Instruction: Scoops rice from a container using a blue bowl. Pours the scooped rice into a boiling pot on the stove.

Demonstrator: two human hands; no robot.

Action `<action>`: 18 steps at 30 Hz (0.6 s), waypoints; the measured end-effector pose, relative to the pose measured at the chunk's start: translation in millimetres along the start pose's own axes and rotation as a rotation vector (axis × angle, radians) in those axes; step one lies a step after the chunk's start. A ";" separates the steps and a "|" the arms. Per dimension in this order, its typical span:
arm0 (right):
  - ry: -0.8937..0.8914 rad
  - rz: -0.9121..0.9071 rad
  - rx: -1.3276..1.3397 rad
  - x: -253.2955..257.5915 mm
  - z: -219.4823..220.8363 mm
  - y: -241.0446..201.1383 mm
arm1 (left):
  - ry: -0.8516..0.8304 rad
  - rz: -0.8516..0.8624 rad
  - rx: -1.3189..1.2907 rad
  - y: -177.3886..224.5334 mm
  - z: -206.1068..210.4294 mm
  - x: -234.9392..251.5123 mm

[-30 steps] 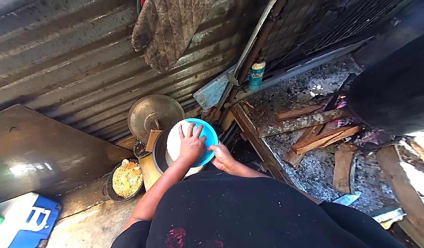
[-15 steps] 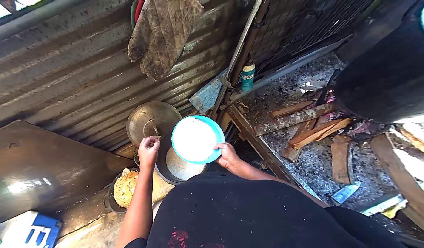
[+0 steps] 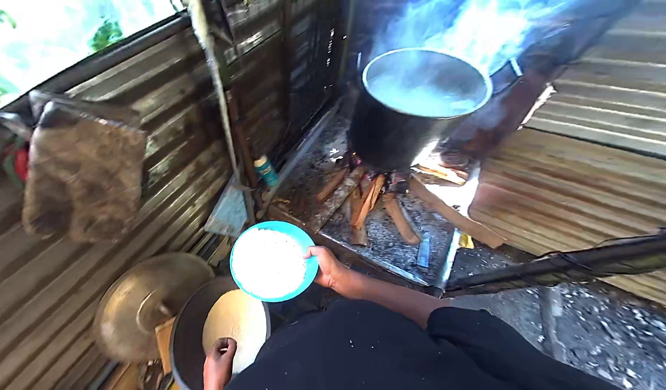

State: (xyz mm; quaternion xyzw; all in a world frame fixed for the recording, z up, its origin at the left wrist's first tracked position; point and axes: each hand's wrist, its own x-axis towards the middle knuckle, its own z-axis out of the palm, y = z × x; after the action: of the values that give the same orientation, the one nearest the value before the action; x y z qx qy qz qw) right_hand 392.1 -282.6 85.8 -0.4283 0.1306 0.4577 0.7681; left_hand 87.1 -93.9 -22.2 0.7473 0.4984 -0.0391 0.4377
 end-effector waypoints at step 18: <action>0.683 -1.039 -0.181 -37.9 -121.6 -425.8 | -0.067 0.463 0.875 108.3 125.1 87.9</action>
State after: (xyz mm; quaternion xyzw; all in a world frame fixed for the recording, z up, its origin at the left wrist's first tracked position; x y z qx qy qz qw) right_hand 741.7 -490.8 264.7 -0.6212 0.1044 -0.1285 0.7660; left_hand 262.7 -131.2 -75.9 0.9504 0.2419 -0.1706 0.0957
